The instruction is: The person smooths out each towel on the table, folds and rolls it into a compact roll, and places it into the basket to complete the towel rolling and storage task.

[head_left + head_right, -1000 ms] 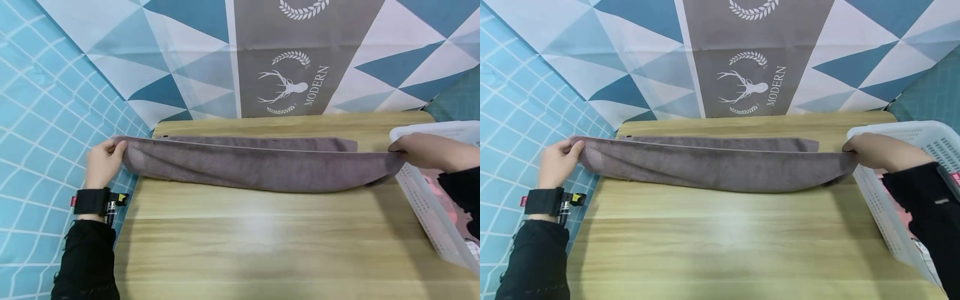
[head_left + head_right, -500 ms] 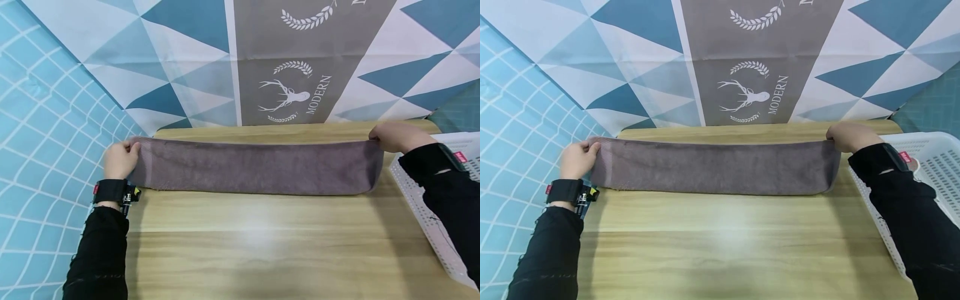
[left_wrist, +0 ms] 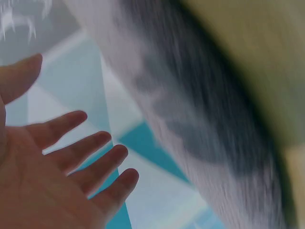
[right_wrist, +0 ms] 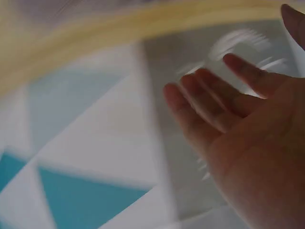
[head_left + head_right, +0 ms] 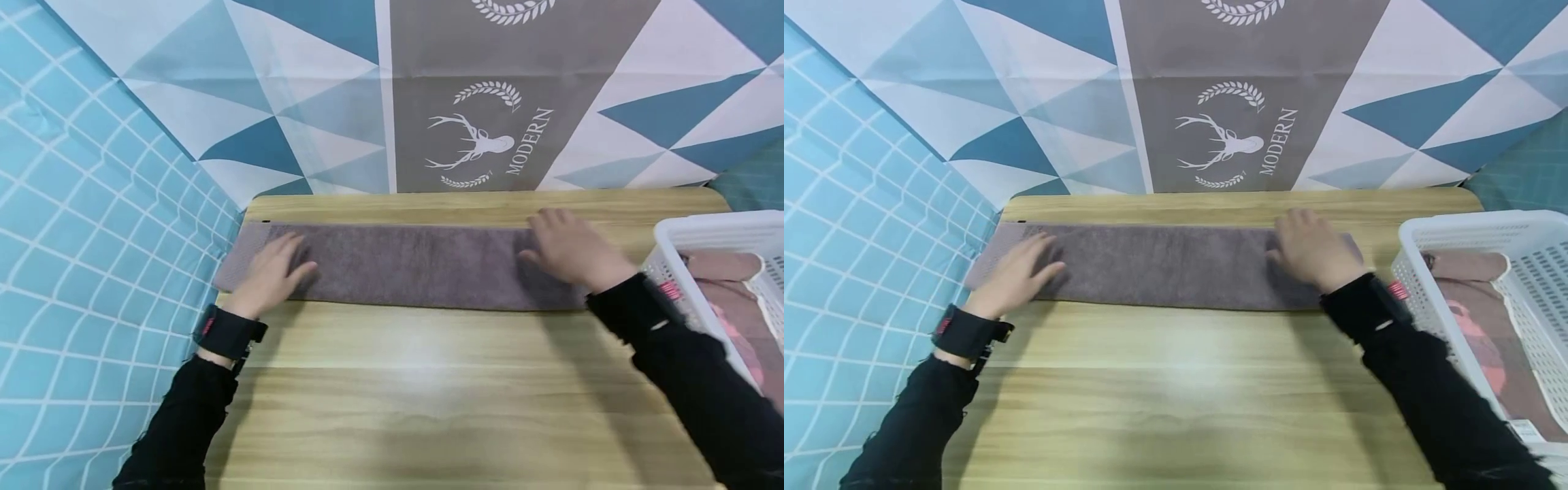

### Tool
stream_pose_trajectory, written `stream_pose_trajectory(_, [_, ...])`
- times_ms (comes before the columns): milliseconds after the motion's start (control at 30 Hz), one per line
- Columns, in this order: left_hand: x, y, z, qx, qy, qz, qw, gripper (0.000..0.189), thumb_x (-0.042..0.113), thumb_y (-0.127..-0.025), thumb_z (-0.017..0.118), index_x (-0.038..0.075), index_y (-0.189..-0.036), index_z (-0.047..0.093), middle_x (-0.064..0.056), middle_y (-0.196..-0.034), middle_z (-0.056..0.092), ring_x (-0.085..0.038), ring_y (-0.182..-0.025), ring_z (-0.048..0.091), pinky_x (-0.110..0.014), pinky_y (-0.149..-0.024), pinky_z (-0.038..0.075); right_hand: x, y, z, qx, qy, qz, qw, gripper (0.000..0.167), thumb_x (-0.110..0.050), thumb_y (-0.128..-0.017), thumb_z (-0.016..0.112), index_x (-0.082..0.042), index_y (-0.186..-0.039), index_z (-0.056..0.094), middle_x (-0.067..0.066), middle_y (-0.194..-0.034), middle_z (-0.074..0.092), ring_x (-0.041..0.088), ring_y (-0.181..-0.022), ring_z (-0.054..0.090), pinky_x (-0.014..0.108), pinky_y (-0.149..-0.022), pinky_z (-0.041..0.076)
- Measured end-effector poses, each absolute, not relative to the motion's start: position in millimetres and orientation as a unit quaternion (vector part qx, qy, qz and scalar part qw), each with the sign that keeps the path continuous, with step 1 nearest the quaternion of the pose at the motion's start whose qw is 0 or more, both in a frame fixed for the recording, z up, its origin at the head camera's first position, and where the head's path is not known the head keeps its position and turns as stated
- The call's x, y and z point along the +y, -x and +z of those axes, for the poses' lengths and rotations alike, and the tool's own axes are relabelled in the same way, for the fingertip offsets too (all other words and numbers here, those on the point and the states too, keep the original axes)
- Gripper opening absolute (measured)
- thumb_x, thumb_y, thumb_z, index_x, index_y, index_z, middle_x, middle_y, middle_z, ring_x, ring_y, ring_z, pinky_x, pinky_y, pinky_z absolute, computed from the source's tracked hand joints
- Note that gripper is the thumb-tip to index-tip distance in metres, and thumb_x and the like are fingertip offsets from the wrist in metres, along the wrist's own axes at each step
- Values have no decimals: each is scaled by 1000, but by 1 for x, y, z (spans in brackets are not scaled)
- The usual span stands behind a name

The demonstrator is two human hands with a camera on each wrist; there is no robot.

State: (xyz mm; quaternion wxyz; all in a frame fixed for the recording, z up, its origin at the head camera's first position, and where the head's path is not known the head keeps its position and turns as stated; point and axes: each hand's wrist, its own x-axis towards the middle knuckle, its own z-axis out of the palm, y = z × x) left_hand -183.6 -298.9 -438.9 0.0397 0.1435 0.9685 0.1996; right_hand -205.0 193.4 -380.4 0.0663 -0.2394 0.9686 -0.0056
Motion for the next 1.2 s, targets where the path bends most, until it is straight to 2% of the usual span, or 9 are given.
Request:
stream_pose_trajectory(233, [-278, 177, -458, 962, -135, 174, 165, 73, 46, -104, 45, 5, -158, 18, -27, -163, 7, -49, -149, 3, -68, -115, 4, 143, 164, -438, 967, 202, -89, 128, 78, -52, -103, 43, 4, -154, 25, 31, -159, 20, 48, -147, 16, 65, -115, 15])
stream_pose_trajectory(367, [-288, 177, -461, 962, -104, 164, 191, 77, 51, -103, 44, 10, -160, 12, -24, -164, -1, -51, -148, -5, -77, -107, -2, 165, 158, -459, 967, 165, -107, 165, 79, -55, -104, 34, 1, -157, 13, 27, -163, 6, 44, -150, 4, 64, -117, 5])
stream_pose_trajectory(500, [-301, 179, -460, 964, -82, 165, 193, 83, 58, -101, 43, 12, -160, 8, -23, -164, -5, -49, -148, -8, -82, -102, -4, 212, 156, -466, 973, 132, -108, 158, 81, -54, -105, 31, 5, -156, 9, 29, -162, 3, 45, -150, 1, 61, -119, 3])
stream_pose_trajectory(633, [-314, 179, -460, 965, -66, 163, 194, 87, 62, -99, 42, 12, -160, 4, -23, -164, -8, -49, -148, -10, -82, -101, -5, 254, 148, -469, 979, 118, -119, 119, 76, -45, -107, 32, 12, -153, 11, 37, -158, 7, 51, -147, 7, 61, -118, 7])
stream_pose_trajectory(733, [-320, 178, -463, 965, -61, 164, 195, 89, 63, -99, 41, 11, -160, 3, -23, -164, -9, -50, -147, -12, -81, -102, -6, 272, 135, -472, 985, 88, -141, 38, 67, -31, -108, 39, 17, -149, 18, 43, -150, 20, 59, -139, 21, 65, -112, 18])
stream_pose_trajectory(867, [-323, 178, -463, 966, -67, 166, 187, 90, 63, -99, 41, 10, -160, 3, -24, -164, -7, -52, -146, -11, -81, -102, -6, 281, 113, -474, 984, 14, -137, -109, 41, -15, -102, 47, 24, -115, 45, 47, -108, 48, 63, -101, 46, 68, -85, 37])
stream_pose_trajectory(967, [-323, 178, -461, 966, -71, 164, 184, 89, 63, -99, 41, 10, -160, 3, -25, -163, -7, -53, -146, -11, -82, -101, -4, 284, 106, -470, 985, -35, -141, -97, 36, -17, -103, 47, 18, -99, 53, 44, -90, 54, 62, -81, 53, 65, -67, 39])
stream_pose_trajectory(1100, [-324, 177, -462, 967, -72, 159, 184, 89, 62, -100, 40, 10, -160, 2, -26, -163, -6, -53, -146, -10, -82, -101, -3, 289, 109, -462, 981, -67, -184, -5, 44, -31, -105, 45, 9, -113, 61, 39, -101, 63, 59, -86, 60, 63, -67, 43])
stream_pose_trajectory(1200, [-322, 176, -463, 967, -73, 159, 183, 88, 62, -100, 40, 10, -160, 3, -25, -163, -6, -53, -146, -10, -81, -102, -4, 291, 114, -461, 976, -66, -208, 0, 41, -30, -104, 48, 7, -115, 64, 36, -103, 64, 54, -86, 62, 60, -67, 44])
